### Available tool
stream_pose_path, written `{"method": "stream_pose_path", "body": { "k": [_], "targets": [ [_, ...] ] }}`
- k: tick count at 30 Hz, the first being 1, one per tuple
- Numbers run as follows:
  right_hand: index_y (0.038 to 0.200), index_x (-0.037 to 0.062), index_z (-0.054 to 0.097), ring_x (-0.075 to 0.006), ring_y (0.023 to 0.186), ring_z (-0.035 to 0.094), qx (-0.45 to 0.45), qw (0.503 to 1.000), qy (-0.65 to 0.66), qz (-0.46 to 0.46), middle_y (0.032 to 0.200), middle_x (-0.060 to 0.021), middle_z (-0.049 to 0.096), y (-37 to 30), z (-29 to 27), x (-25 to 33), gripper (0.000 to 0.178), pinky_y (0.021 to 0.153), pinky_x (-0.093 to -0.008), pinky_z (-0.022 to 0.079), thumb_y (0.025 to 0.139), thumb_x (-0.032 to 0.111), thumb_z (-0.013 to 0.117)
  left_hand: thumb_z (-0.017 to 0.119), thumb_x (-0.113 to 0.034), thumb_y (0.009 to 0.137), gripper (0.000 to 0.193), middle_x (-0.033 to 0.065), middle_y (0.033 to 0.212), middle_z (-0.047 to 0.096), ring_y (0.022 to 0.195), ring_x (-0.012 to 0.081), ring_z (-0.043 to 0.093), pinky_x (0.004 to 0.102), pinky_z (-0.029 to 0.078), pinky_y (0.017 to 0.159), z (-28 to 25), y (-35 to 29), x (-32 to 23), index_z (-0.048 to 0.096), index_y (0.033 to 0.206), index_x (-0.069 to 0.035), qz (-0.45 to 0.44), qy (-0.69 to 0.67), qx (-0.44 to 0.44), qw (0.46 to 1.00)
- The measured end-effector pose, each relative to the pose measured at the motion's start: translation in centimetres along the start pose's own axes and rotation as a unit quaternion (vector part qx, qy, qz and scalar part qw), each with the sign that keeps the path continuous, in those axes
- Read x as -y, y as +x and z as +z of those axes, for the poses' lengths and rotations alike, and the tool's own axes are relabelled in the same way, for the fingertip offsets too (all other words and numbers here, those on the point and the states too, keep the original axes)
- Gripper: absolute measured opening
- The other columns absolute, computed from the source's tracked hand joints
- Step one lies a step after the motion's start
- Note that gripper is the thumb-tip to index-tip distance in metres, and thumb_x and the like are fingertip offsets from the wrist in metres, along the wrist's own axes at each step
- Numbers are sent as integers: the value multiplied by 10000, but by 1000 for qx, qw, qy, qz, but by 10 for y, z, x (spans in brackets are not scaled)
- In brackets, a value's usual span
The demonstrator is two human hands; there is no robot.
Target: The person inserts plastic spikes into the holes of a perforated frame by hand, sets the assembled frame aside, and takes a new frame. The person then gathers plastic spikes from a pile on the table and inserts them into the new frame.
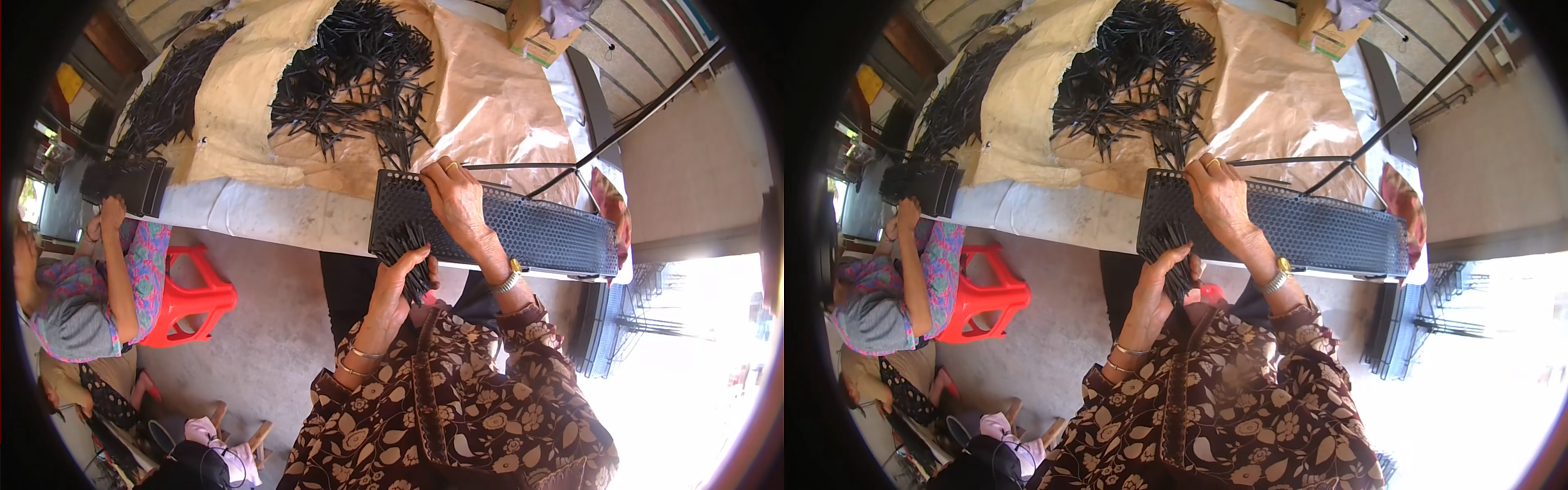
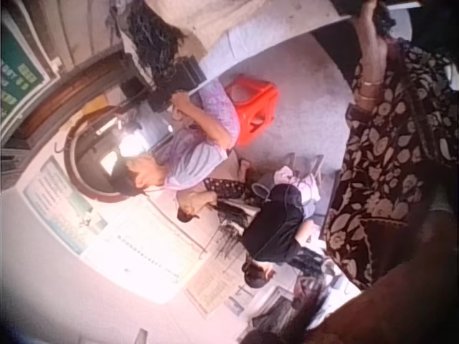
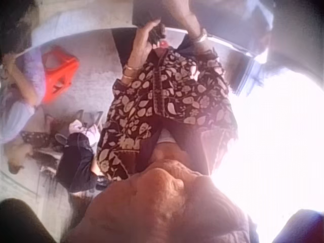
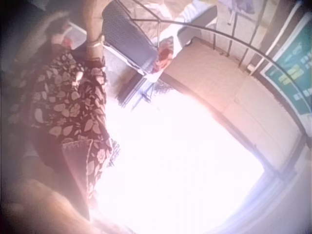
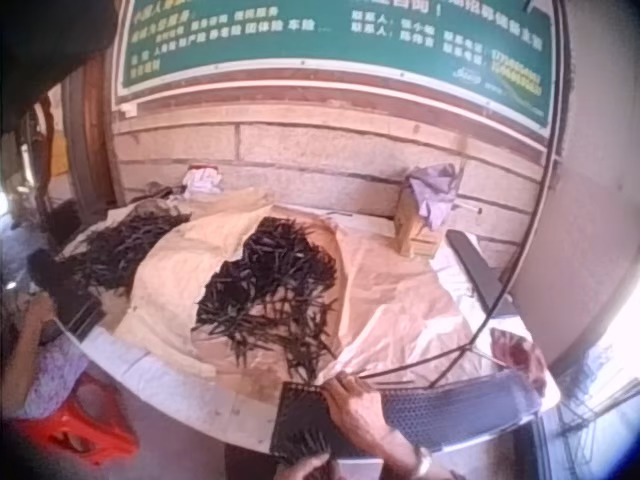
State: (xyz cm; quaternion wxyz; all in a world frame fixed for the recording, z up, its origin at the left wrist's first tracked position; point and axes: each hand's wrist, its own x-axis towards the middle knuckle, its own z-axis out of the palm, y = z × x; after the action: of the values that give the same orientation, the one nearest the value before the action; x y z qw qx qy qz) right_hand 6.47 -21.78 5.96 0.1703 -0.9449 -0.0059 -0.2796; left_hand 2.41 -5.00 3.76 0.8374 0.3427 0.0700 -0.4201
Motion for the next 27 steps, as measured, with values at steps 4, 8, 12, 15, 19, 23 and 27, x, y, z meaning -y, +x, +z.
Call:
{"method": "stream_pose_path", "body": {
  "k": [4,8,12,15,19,23,27],
  "targets": [
    [927,33,625,-306,788,607,-23,1000,19,-4,851,-100,579,2,-1,5,86,698,-388,487,852,74,635,645,-159,872,179,72,711,615,587,148,585,289,514,547,3,-1,-1,628,929,9,25,-7,-14,1000],
    [930,30,633,-310,779,618,6,999,41,13,845,-117,615,6,-6,6,75,692,-389,493,858,52,624,648,-158,871,172,75,718,621,599,151,595,291,529,561,0,0,0,633,925,4,16,-17,-23,999],
    [932,25,632,-318,763,630,-16,994,66,84,848,-131,637,-1,-5,0,78,684,-388,502,861,57,628,648,-160,872,169,75,723,624,615,155,604,297,540,569,-1,2,4,638,926,0,11,-25,-10,1000],
    [932,25,631,-315,760,632,-10,993,74,89,840,-132,638,-4,-4,2,86,678,-383,504,860,70,639,651,-163,870,172,78,728,627,617,159,609,299,544,572,-3,3,6,639,924,1,15,-26,-13,999],
    [973,38,650,-298,777,636,-17,999,14,33,858,-116,618,-5,-6,4,132,663,-371,505,859,104,660,655,-161,866,175,81,732,630,613,162,612,298,546,572,-2,2,6,637,928,1,13,-34,-9,999],
    [1015,57,677,-290,779,632,-27,997,8,76,893,-100,602,-11,-9,18,172,670,-365,505,856,122,670,658,-153,861,167,83,735,632,614,164,616,300,547,571,-1,1,4,639,913,4,9,-32,-23,999],
    [1018,60,700,-256,762,628,-30,990,65,123,853,-104,592,-16,-22,10,177,662,-336,500,862,136,666,660,-148,858,158,81,723,631,618,164,620,302,546,568,2,0,3,641,891,6,15,-26,-28,999]
  ]
}}
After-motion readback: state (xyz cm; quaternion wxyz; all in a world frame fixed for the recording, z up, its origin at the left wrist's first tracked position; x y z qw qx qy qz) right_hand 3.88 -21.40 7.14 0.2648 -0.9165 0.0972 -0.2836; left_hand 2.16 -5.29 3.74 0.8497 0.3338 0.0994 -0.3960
